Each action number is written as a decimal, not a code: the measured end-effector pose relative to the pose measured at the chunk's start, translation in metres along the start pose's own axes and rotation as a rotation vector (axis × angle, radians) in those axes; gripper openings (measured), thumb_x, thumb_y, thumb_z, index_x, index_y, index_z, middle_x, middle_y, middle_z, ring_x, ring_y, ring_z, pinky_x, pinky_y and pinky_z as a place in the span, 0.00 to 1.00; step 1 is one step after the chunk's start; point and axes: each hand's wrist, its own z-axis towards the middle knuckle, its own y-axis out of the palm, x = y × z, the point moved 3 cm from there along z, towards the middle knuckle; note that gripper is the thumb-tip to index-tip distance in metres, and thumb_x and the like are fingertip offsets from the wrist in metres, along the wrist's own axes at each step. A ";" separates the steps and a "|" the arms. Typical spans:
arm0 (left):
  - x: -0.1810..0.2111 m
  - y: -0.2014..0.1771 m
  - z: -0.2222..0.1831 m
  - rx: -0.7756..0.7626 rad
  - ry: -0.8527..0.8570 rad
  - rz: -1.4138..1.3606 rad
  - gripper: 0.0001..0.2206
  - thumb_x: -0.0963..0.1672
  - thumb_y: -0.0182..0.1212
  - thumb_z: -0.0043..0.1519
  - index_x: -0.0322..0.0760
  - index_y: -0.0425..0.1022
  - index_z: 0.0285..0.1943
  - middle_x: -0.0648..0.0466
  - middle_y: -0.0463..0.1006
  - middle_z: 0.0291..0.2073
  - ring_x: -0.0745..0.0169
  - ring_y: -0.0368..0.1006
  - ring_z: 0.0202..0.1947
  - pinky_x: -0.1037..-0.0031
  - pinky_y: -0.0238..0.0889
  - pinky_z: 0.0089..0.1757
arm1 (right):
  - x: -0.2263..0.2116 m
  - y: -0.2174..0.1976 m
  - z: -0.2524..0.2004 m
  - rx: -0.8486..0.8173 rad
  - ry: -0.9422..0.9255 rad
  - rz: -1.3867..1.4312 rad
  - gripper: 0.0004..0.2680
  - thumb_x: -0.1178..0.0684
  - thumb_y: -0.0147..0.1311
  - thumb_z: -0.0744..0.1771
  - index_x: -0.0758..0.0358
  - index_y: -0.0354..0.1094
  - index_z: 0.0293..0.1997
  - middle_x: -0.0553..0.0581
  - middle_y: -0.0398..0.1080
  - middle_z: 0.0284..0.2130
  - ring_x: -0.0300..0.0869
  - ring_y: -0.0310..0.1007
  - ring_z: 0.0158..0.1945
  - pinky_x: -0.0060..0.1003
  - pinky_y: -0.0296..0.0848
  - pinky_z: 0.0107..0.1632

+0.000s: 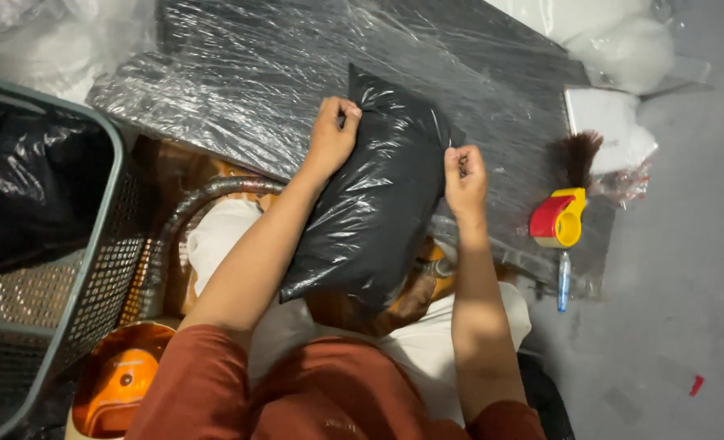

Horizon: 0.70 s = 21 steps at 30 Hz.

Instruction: The person packs a white pillow into a black plastic bag and seals it with tape.

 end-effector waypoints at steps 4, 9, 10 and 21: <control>-0.008 -0.001 -0.002 0.022 0.005 0.024 0.05 0.43 0.60 0.66 0.38 0.71 0.39 0.47 0.76 0.39 0.41 0.76 0.47 0.58 0.67 0.50 | 0.021 0.010 0.014 -0.020 0.013 0.005 0.09 0.46 0.52 0.74 0.56 0.65 0.40 0.54 0.67 0.24 0.41 0.66 0.30 0.38 0.69 0.39; 0.018 -0.014 -0.005 0.081 0.065 0.189 0.08 0.40 0.63 0.62 0.39 0.67 0.45 0.48 0.67 0.48 0.38 0.69 0.54 0.54 0.63 0.55 | 0.033 0.020 0.023 -0.055 0.032 0.080 0.09 0.46 0.56 0.72 0.55 0.66 0.37 0.48 0.67 0.23 0.34 0.65 0.28 0.30 0.65 0.35; 0.037 -0.020 -0.006 0.083 0.066 0.190 0.08 0.40 0.63 0.62 0.39 0.67 0.45 0.48 0.67 0.48 0.38 0.69 0.54 0.54 0.63 0.55 | 0.019 0.018 0.023 -0.056 0.029 0.081 0.09 0.46 0.56 0.72 0.55 0.66 0.37 0.48 0.67 0.23 0.34 0.65 0.28 0.30 0.65 0.35; 0.084 -0.008 0.005 -0.232 0.495 0.281 0.07 0.46 0.68 0.62 0.43 0.76 0.43 0.51 0.71 0.41 0.45 0.70 0.46 0.58 0.63 0.48 | 0.002 0.028 0.021 0.004 0.165 0.045 0.12 0.41 0.65 0.68 0.55 0.68 0.33 0.50 0.67 0.21 0.38 0.67 0.27 0.34 0.68 0.35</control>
